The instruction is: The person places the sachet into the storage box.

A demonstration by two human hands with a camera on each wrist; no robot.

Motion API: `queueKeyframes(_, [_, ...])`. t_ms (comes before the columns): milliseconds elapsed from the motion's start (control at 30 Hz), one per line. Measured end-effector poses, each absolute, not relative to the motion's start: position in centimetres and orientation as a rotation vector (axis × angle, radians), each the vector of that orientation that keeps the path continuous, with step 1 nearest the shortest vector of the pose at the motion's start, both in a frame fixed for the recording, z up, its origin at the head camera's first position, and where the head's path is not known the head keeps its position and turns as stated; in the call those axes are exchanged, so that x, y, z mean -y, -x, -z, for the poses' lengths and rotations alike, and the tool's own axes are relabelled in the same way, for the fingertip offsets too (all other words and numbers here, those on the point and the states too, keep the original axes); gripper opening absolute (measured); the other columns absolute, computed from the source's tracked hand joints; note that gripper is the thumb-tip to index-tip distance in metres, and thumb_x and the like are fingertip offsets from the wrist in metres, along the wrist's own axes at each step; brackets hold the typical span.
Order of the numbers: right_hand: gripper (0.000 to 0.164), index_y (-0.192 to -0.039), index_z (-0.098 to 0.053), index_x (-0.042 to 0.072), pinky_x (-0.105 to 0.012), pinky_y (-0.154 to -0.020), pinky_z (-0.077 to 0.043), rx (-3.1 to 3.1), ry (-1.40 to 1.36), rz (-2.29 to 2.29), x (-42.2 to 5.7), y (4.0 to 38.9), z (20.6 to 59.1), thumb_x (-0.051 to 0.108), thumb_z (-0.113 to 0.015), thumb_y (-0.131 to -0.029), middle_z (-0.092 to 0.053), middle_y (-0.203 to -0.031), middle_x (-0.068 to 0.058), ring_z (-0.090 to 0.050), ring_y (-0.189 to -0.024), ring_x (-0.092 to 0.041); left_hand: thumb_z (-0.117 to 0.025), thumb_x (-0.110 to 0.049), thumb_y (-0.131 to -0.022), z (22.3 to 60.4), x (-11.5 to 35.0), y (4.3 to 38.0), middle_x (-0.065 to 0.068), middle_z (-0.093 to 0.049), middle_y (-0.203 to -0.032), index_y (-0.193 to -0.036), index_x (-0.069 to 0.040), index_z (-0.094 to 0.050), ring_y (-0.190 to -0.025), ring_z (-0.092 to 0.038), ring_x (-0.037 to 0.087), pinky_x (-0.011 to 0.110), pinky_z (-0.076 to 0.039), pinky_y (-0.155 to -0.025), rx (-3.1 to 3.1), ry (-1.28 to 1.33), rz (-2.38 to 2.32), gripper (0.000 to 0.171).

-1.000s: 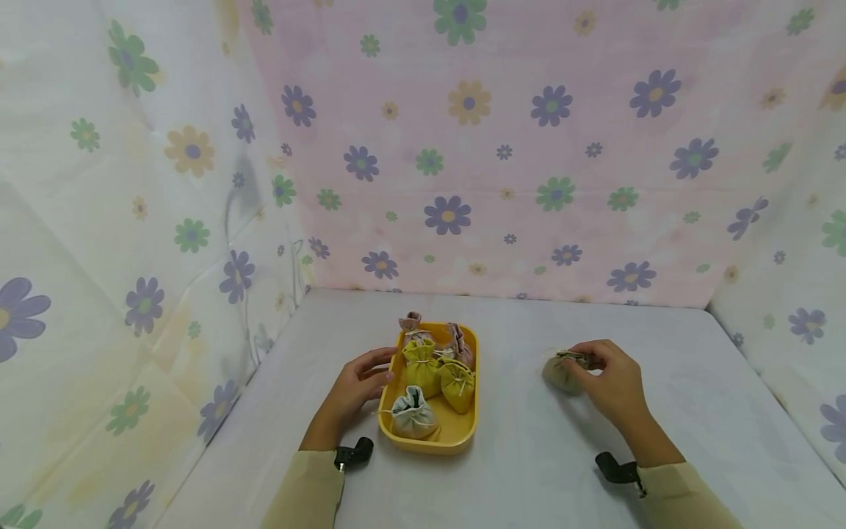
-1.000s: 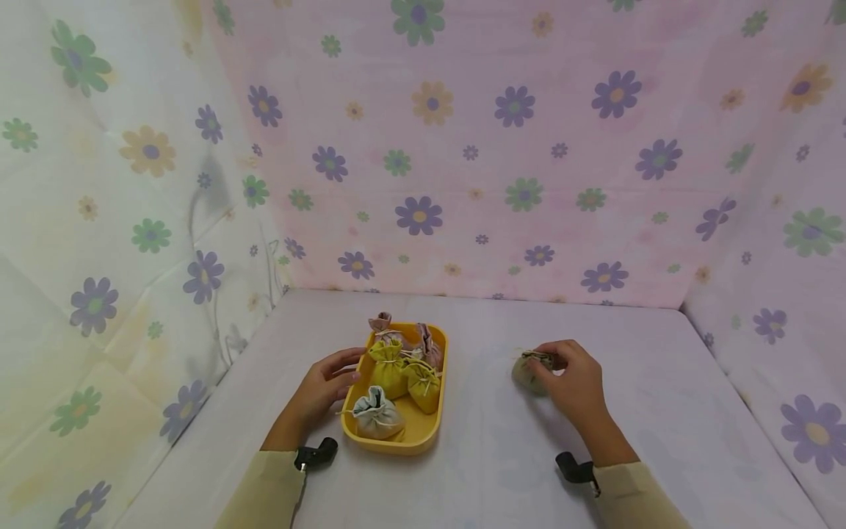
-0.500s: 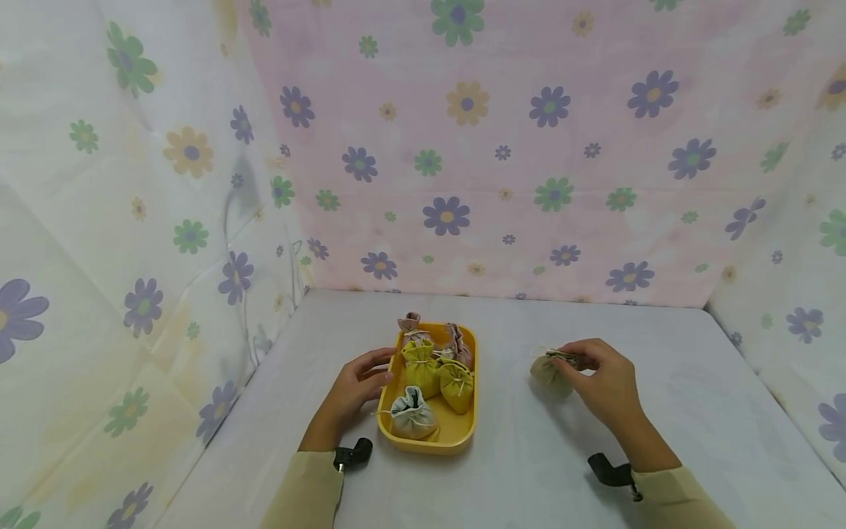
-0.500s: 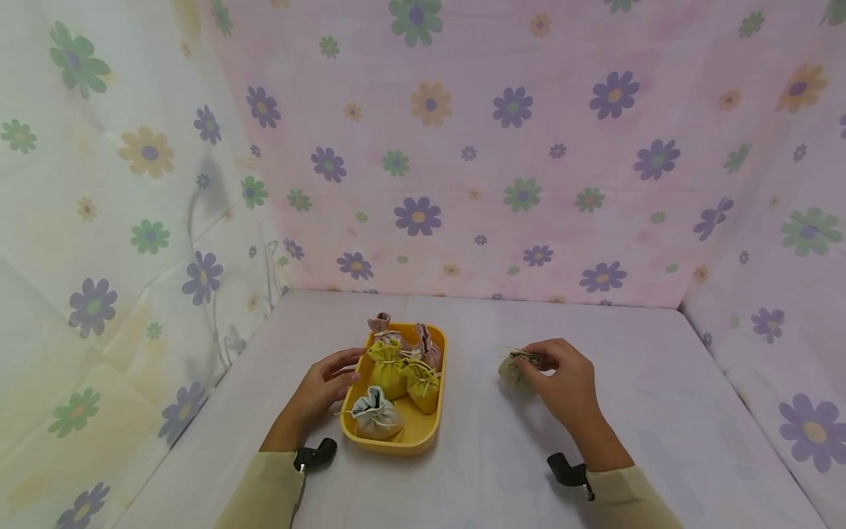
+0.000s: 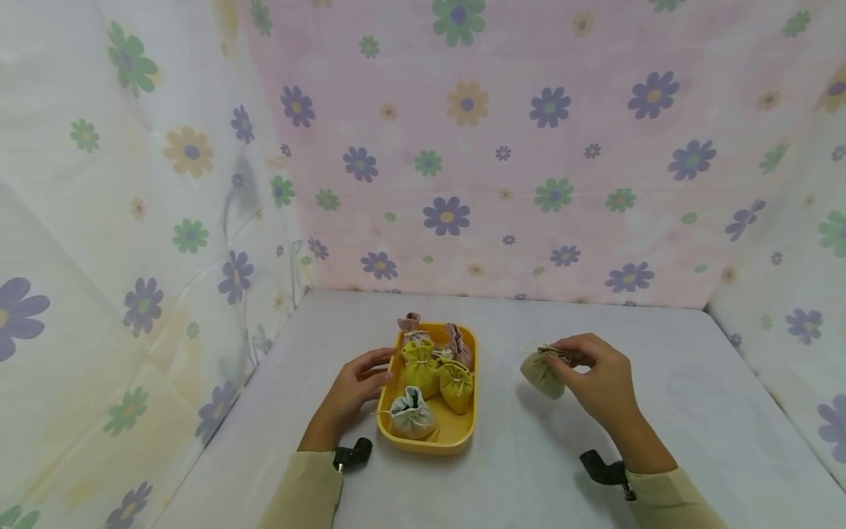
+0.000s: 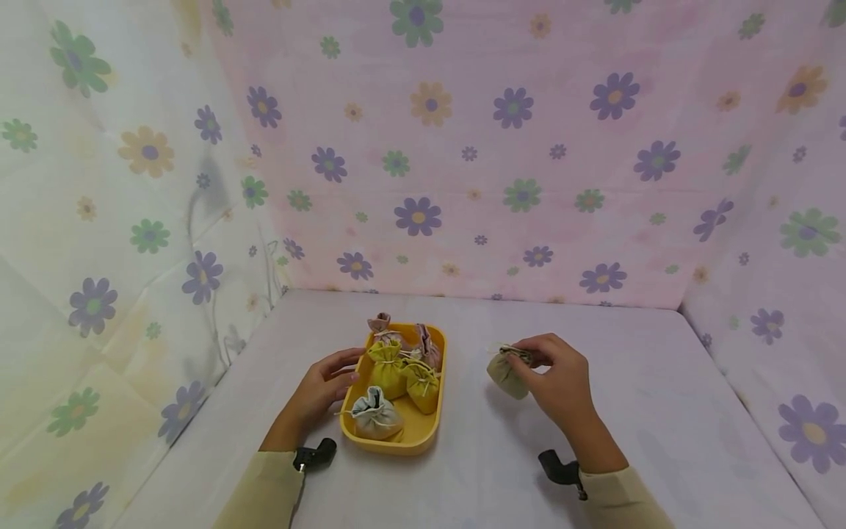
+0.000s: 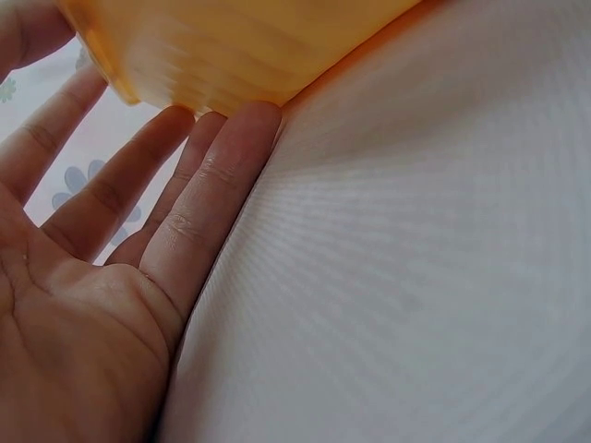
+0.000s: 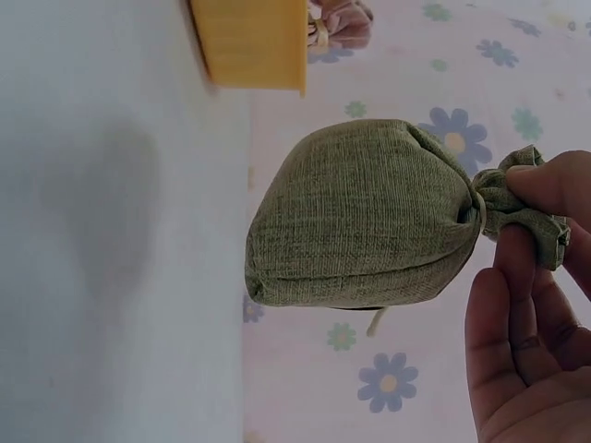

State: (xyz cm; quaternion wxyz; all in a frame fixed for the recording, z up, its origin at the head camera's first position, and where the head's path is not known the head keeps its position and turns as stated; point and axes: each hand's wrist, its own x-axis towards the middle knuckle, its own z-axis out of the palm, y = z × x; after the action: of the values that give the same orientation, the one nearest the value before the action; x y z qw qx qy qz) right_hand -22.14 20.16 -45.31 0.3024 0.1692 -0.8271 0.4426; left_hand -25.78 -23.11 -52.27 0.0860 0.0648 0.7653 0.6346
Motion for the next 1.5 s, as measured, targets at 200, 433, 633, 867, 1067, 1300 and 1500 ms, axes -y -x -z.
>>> queueKeyframes(200, [0.024,-0.095,-0.077,0.014,-0.009,-0.067,-0.055,2.144,-0.492,-1.154,-19.6,22.1,44.7,0.001,-0.088,-0.079,-0.073,-0.092,0.001,-0.067,-0.075,-0.002,-0.078,-0.040,-0.092,52.2,23.1,25.7,0.001,-0.057,-0.149,-0.139,-0.036,-0.062,-0.136,-0.058,0.030,0.045,-0.058,-0.100,-2.287,-0.187,-1.883,0.050])
queueKeyframes(433, [0.024,-0.095,-0.077,0.009,-0.009,-0.068,-0.055,2.093,-0.539,-1.167,-18.9,21.9,43.5,-0.004,-0.087,-0.077,-0.073,-0.091,-0.002,-0.066,-0.075,-0.002,-0.079,-0.042,-0.091,52.2,23.2,25.6,0.000,-0.057,-0.149,-0.139,-0.037,-0.062,-0.136,-0.058,0.029,0.046,-0.058,-0.101,-2.294,-0.172,-1.871,0.051])
queueKeyframes(633, [0.021,-0.096,-0.077,0.015,-0.013,-0.068,-0.056,2.104,-0.599,-1.170,-18.2,21.5,41.7,0.005,-0.087,-0.081,-0.073,-0.092,0.003,-0.067,-0.076,-0.002,-0.079,-0.041,-0.091,52.3,23.3,25.7,0.001,-0.057,-0.149,-0.139,-0.037,-0.062,-0.136,-0.058,0.029,0.047,-0.058,-0.100,-2.301,-0.190,-1.874,0.051])
queueKeyframes(867, [0.024,-0.095,-0.076,0.012,-0.012,-0.066,-0.055,2.117,-0.649,-1.219,-17.1,21.1,40.9,-0.001,-0.088,-0.079,-0.073,-0.092,0.000,-0.067,-0.075,-0.003,-0.078,-0.042,-0.092,52.5,23.5,25.8,0.002,-0.056,-0.150,-0.141,-0.035,-0.061,-0.137,-0.057,0.030,0.045,-0.059,-0.100,-2.301,-0.191,-1.867,0.052])
queueKeyframes(1067, [0.022,-0.092,-0.075,0.005,-0.013,-0.066,-0.056,2.116,-0.676,-1.240,-15.8,19.4,39.1,-0.007,-0.085,-0.078,-0.073,-0.089,-0.005,-0.068,-0.073,-0.007,-0.076,-0.041,-0.093,52.3,23.3,25.8,0.002,-0.056,-0.150,-0.142,-0.034,-0.060,-0.136,-0.057,0.030,0.045,-0.059,-0.100,-2.283,-0.203,-1.875,0.051])
queueKeyframes(1300, [0.020,-0.094,-0.075,0.006,-0.016,-0.066,-0.056,2.156,-0.700,-1.290,-14.7,18.1,38.1,-0.005,-0.085,-0.080,-0.073,-0.089,-0.002,-0.068,-0.073,-0.008,-0.076,-0.039,-0.094,52.2,23.1,25.7,0.001,-0.057,-0.149,-0.140,-0.035,-0.061,-0.135,-0.058,0.030,0.045,-0.059,-0.099,-2.279,-0.208,-1.890,0.048])
queueKeyframes(1500, [0.019,-0.093,-0.075,0.007,-0.018,-0.064,-0.057,2.168,-0.729,-1.342,-13.9,17.7,38.4,-0.004,-0.085,-0.081,-0.073,-0.088,-0.002,-0.067,-0.074,-0.009,-0.077,-0.039,-0.093,52.4,23.1,25.8,0.002,-0.057,-0.149,-0.140,-0.035,-0.061,-0.135,-0.058,0.031,0.045,-0.060,-0.098,-2.285,-0.206,-1.893,0.050])
